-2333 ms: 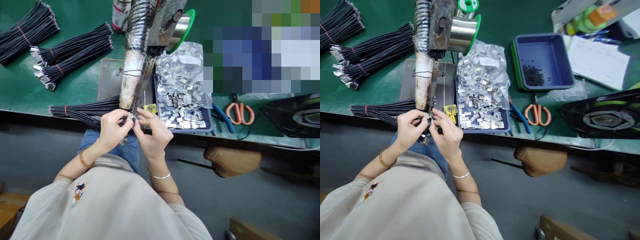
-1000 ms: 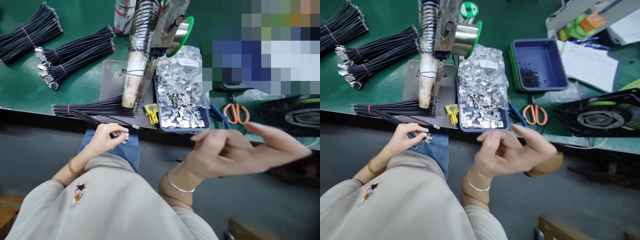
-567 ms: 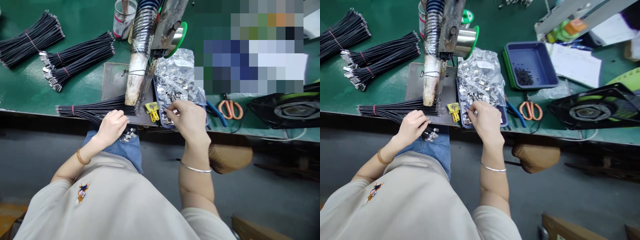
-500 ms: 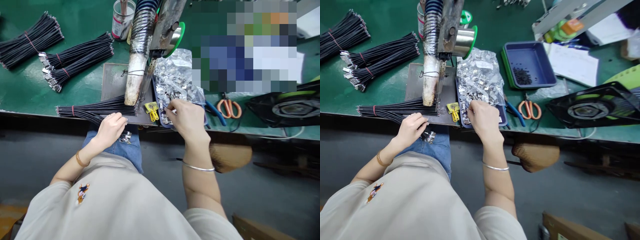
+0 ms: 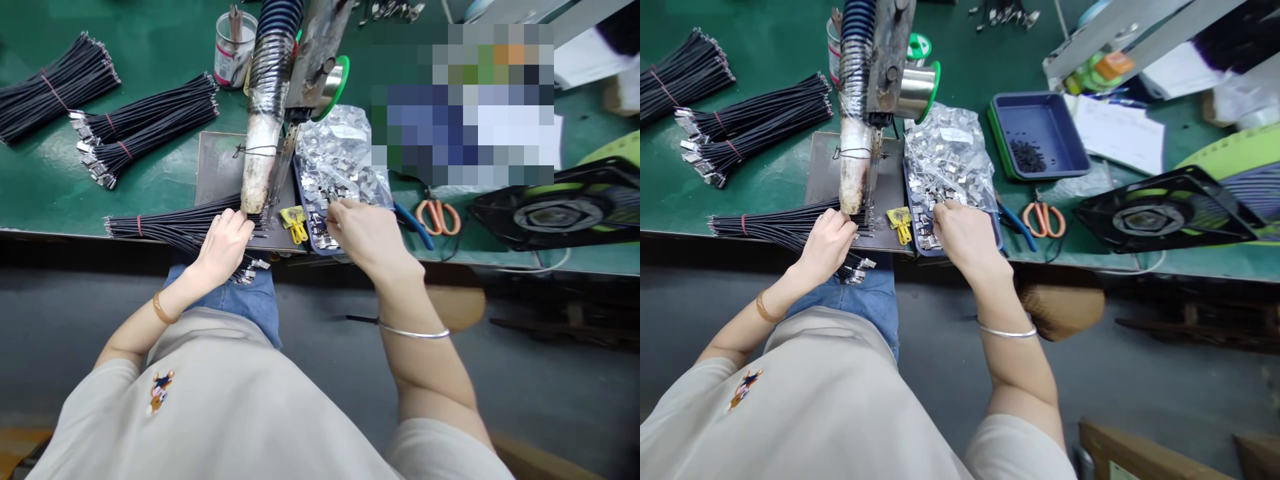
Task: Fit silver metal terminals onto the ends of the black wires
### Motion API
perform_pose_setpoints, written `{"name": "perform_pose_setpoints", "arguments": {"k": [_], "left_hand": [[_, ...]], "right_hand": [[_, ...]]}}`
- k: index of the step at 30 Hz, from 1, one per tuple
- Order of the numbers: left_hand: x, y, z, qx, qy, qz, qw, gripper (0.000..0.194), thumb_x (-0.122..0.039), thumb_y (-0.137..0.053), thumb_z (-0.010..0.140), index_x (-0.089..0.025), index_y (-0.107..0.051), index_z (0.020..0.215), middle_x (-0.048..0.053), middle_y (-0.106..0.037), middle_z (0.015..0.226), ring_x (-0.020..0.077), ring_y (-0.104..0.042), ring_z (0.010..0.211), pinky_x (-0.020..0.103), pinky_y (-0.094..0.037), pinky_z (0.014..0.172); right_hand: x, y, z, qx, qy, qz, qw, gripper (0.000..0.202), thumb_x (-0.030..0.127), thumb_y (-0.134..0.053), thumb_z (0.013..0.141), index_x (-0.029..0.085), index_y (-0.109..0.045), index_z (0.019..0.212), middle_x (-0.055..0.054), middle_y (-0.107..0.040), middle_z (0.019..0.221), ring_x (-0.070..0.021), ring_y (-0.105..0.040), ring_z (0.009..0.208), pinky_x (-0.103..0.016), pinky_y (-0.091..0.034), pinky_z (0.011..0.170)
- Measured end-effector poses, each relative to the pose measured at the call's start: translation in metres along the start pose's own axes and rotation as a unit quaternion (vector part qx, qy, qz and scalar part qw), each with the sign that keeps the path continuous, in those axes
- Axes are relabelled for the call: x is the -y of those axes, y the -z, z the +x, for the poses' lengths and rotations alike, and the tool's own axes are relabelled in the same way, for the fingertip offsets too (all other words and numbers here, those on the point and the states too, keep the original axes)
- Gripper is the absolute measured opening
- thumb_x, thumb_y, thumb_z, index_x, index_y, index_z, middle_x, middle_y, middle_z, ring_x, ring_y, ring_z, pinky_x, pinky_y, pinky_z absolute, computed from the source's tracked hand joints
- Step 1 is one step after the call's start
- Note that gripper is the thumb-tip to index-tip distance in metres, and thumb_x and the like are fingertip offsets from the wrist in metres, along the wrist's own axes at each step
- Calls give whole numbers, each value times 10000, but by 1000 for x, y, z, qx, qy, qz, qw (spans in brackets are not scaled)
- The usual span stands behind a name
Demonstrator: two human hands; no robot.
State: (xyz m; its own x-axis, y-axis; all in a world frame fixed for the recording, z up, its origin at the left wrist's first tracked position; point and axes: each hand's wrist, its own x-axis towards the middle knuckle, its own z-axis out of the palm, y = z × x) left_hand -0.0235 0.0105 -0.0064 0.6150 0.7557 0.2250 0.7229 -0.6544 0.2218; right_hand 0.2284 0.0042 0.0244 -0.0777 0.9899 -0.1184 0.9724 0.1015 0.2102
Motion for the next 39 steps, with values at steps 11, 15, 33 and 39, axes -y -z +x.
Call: {"name": "perform_pose_setpoints", "arguments": {"k": [11, 15, 33, 39], "left_hand": [[7, 0, -16, -71, -72, -293, 951, 191, -239, -545, 985, -162, -700, 904, 61, -731, 815, 165, -623, 732, 297, -494, 749], [3, 4, -10, -36, 61, -424, 903, 217, -218, -572, 936, -150, -696, 771, 14, -685, 639, 107, -582, 564, 220, -447, 585], [-6, 10, 2, -1, 190, -586, 788, 132, -220, -680, 730, -109, -736, 776, 0, -634, 623, 71, -517, 555, 191, -436, 555], [-6, 11, 1, 16, 188, -588, 787, 193, -292, -728, 758, -107, -764, 799, 22, -678, 661, 81, -533, 572, 192, -438, 552]], "right_hand": [[-11, -31, -5, -184, -47, 178, 966, 106, 163, -510, 799, 228, -500, 716, -62, -644, 750, -193, -580, 652, -307, -335, 570], [-14, -27, -21, -306, -113, 313, 892, 138, 235, -527, 801, 264, -450, 691, -46, -658, 788, -203, -633, 726, -325, -494, 619], [-4, -31, -34, -329, -152, 293, 885, 161, 300, -581, 910, 248, -614, 761, -82, -696, 932, -264, -673, 894, -385, -504, 771], [-8, -32, -34, -264, -109, 256, 923, 177, 284, -544, 925, 247, -642, 782, -65, -703, 925, -239, -661, 824, -351, -447, 674]]}}
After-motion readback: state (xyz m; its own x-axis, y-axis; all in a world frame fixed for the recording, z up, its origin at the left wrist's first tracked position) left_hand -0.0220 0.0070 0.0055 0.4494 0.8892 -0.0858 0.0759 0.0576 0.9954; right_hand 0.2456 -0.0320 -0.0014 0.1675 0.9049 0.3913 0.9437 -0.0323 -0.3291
